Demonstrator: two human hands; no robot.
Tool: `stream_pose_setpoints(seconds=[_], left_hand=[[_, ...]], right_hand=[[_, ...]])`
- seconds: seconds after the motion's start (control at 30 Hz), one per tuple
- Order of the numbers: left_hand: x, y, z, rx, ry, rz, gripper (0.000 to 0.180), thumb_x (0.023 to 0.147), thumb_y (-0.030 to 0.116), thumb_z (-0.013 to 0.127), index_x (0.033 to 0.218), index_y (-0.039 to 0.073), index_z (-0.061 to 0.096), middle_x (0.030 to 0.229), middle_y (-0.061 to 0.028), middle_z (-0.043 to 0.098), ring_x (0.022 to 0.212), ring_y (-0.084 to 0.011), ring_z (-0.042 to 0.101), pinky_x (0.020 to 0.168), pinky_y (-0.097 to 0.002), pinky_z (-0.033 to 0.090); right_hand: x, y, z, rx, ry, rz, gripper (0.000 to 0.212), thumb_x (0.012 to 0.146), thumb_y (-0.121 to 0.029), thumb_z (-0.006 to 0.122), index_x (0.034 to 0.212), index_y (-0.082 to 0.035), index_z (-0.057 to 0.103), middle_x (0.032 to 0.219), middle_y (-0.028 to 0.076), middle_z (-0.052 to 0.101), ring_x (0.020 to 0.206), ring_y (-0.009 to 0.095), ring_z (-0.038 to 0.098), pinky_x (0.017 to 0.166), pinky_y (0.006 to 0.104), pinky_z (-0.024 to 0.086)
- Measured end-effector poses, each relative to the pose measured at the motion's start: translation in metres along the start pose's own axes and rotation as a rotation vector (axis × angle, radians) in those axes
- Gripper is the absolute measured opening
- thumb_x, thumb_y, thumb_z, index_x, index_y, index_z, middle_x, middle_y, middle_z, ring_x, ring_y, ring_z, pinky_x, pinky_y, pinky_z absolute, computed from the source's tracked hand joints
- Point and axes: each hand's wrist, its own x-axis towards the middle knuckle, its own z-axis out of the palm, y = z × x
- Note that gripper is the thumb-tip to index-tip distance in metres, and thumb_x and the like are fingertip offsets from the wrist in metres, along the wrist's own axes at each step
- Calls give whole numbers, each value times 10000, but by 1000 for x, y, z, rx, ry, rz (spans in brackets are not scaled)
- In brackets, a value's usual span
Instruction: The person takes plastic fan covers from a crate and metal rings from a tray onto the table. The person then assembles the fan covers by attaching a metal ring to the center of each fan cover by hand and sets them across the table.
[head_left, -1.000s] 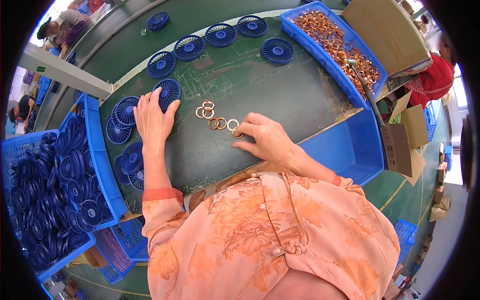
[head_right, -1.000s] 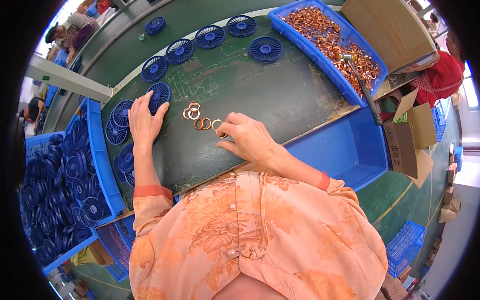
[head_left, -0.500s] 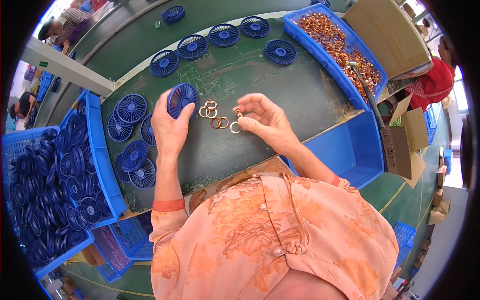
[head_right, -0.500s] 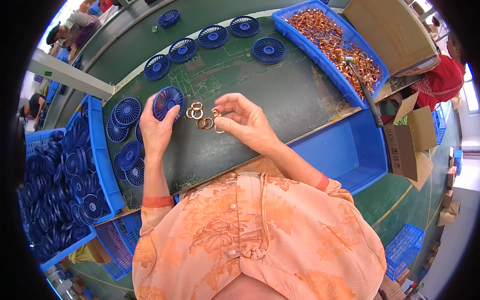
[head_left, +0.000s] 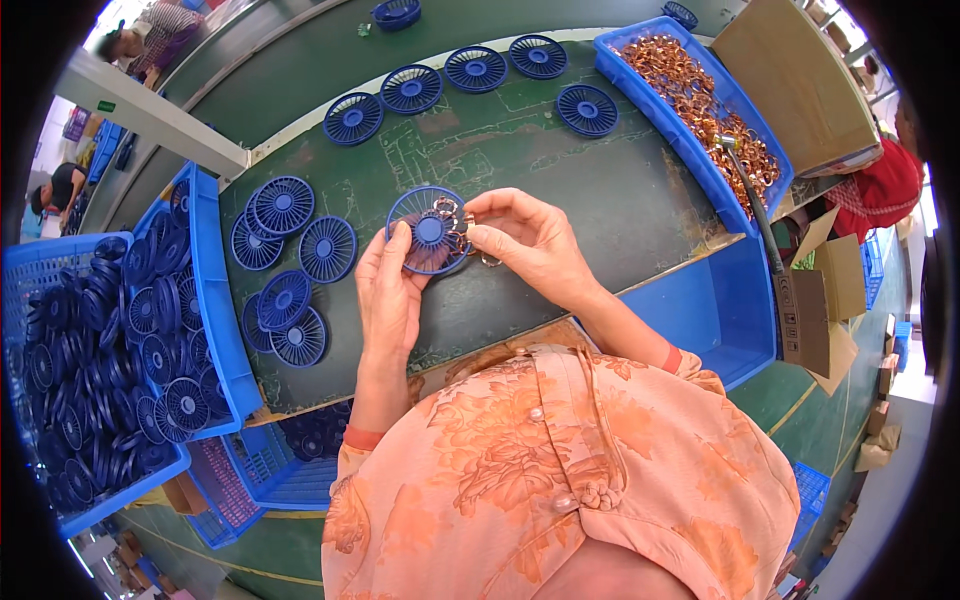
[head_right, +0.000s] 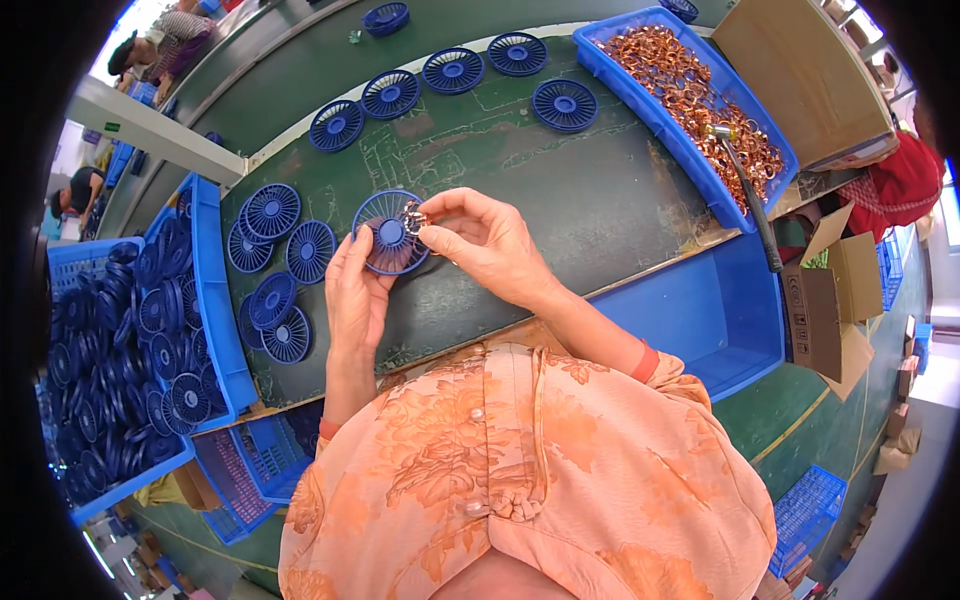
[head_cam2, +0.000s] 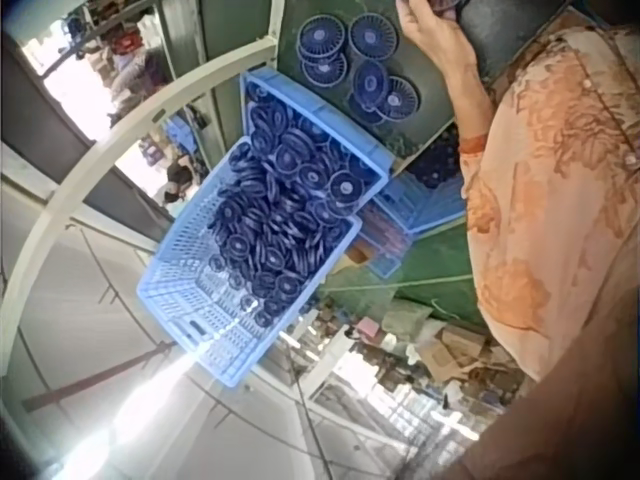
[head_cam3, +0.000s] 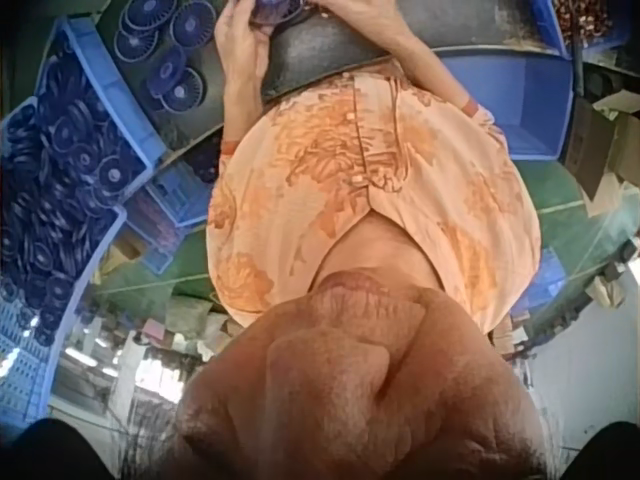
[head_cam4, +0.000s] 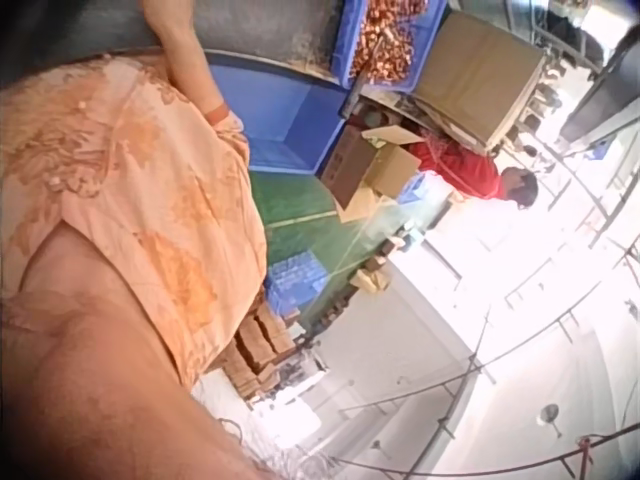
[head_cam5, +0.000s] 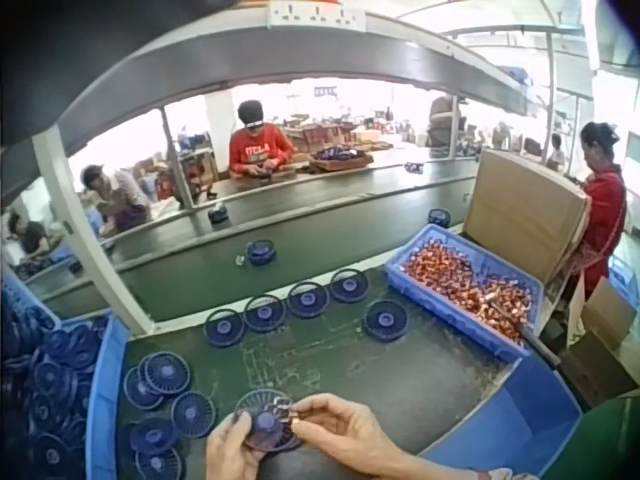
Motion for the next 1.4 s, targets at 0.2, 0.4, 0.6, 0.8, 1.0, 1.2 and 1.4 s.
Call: stream_pose_setpoints(seconds=[0.2, 0.4, 0.6, 0.8, 1.0, 1.2, 1.4], left_hand=[[-1, -3, 1, -23, -17, -12, 218, 1042, 145, 538, 1143, -23, 633, 1101, -121, 700, 967, -179, 708, 867, -329, 613], [-2, -8, 2, -6, -19, -18, 213, 986, 60, 526, 1164, -34, 600, 1097, -134, 681, 965, -200, 706, 887, -355, 611], [-2, -13, 5, -98, -2, -54, 293, 926, -14, 536, 1215, -49, 569, 1139, -136, 665, 997, -203, 698, 902, -367, 610], [-3, -18, 11, 7, -31, 40, 310, 935, -30, 542, 1244, -51, 560, 1144, -130, 674, 1002, -180, 692, 883, -323, 609], [-6, -19, 12, 92, -38, 94, 297, 943, -35, 538, 1238, -44, 573, 1139, -118, 678, 993, -152, 691, 859, -296, 610], [-7, 2, 6, 65, -148, -24, 269, 923, -3, 579, 1183, -63, 615, 1055, -107, 705, 883, -149, 718, 767, -275, 629], [8, 13, 21, 231, -179, -31, 247, 936, 83, 679, 1139, -50, 631, 1006, -85, 705, 844, -117, 703, 725, -250, 611]], right_hand=[[2, -11, 20, -524, 37, -280, 252, 891, -10, 734, 1136, 6, 676, 1083, 72, 685, 948, 126, 688, 815, 273, 587], [11, -4, 22, -624, 100, -370, 268, 852, -6, 761, 1111, 3, 690, 1059, 103, 691, 888, 150, 705, 775, 274, 595], [10, -2, 22, -703, 87, -387, 262, 837, -12, 767, 1090, -11, 697, 1038, 108, 696, 856, 180, 707, 751, 289, 591], [13, 6, 16, -908, 118, -489, 257, 823, -49, 775, 1071, -36, 711, 1005, 117, 686, 814, 241, 701, 706, 318, 580], [13, 4, 15, -899, 135, -434, 211, 812, -77, 793, 1014, -40, 742, 988, 112, 683, 834, 258, 696, 708, 340, 575], [17, 1, 0, -872, -40, -613, 190, 817, -82, 779, 1004, -52, 762, 983, 92, 680, 884, 252, 687, 761, 351, 571], [34, -16, -18, -919, -214, -682, 219, 809, -124, 789, 1018, -64, 763, 1028, 91, 677, 939, 257, 673, 817, 361, 564]])
